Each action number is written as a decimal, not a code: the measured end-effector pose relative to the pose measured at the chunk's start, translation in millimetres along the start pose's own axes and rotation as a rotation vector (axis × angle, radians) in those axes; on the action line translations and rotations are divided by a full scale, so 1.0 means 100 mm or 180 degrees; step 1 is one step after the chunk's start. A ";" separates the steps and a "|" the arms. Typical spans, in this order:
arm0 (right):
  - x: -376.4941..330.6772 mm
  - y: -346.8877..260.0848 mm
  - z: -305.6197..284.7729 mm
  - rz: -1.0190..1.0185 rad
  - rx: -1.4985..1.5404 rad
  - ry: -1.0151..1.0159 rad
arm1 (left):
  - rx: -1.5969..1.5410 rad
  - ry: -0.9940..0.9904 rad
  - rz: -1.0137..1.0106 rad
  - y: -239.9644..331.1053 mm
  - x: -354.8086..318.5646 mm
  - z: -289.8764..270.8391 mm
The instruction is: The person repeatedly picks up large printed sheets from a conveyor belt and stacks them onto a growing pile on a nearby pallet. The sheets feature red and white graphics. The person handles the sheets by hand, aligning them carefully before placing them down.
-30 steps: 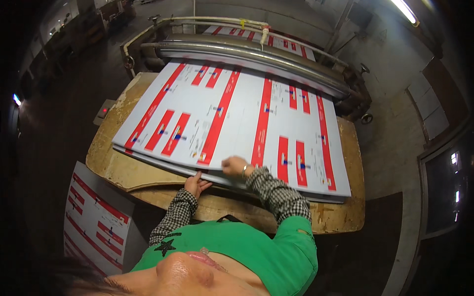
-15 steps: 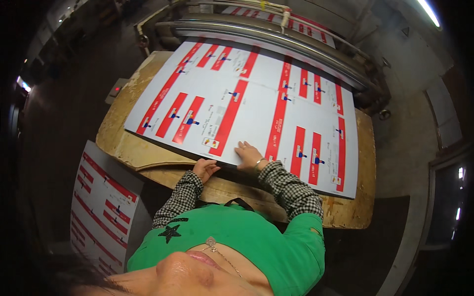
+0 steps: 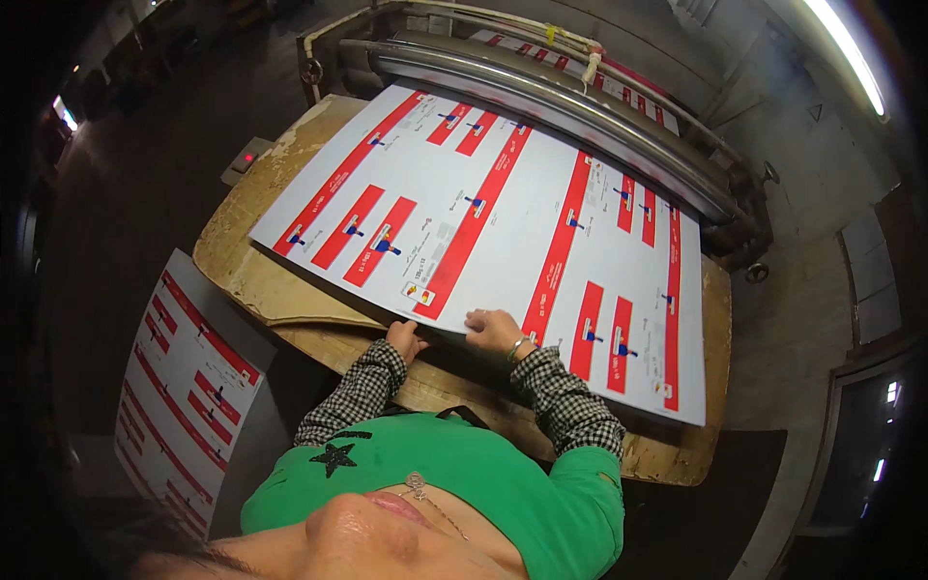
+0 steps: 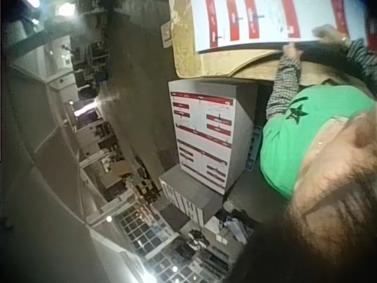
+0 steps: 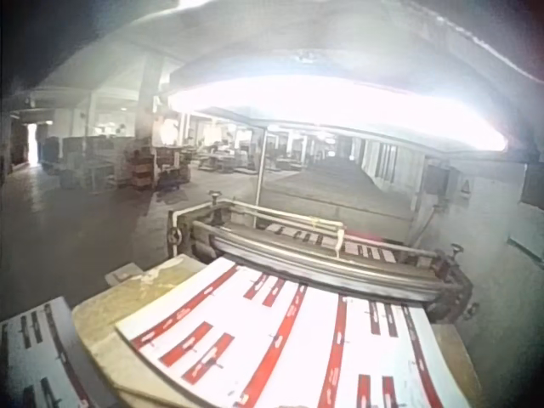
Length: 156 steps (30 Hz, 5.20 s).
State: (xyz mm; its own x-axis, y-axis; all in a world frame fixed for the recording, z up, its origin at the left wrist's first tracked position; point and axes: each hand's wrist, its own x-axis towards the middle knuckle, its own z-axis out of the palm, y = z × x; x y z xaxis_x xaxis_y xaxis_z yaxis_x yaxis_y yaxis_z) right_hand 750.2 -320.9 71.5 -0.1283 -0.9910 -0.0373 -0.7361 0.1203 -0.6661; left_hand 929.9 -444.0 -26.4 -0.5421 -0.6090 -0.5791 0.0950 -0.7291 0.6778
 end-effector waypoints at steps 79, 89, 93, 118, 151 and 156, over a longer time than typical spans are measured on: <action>0.22 0.38 0.40 -0.0090 -0.0414 0.0901 | -0.0005 -0.0573 0.0040 -0.03 -0.49 -0.09; -0.56 -0.24 1.78 0.0124 -0.2026 0.0379 | 0.0085 -0.1159 0.0370 -0.56 -0.49 -1.08; -0.60 -0.14 1.55 -0.0166 -0.1261 0.0028 | 0.0212 -0.1588 0.0081 -0.54 -0.49 -1.24; -0.04 0.40 1.31 0.0561 -0.0900 0.1096 | 0.0163 -0.0933 0.0171 -0.64 -0.39 -0.92; -0.14 0.47 1.02 0.0267 -0.0850 0.0848 | 0.0296 -0.0890 0.0110 -0.52 -0.52 -0.57; -0.23 0.21 1.20 0.0309 -0.1394 0.0362 | 0.0319 -0.0853 0.0075 -0.50 -0.55 -0.62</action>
State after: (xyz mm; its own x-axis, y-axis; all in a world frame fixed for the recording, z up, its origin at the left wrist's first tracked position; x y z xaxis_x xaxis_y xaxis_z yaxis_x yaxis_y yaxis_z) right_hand 817.8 -302.1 -30.8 -0.2644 -0.9643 0.0144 -0.9255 0.2495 -0.2850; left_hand 1006.7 -393.5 -56.4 -0.7433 -0.5114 -0.4312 0.0345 -0.6730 0.7388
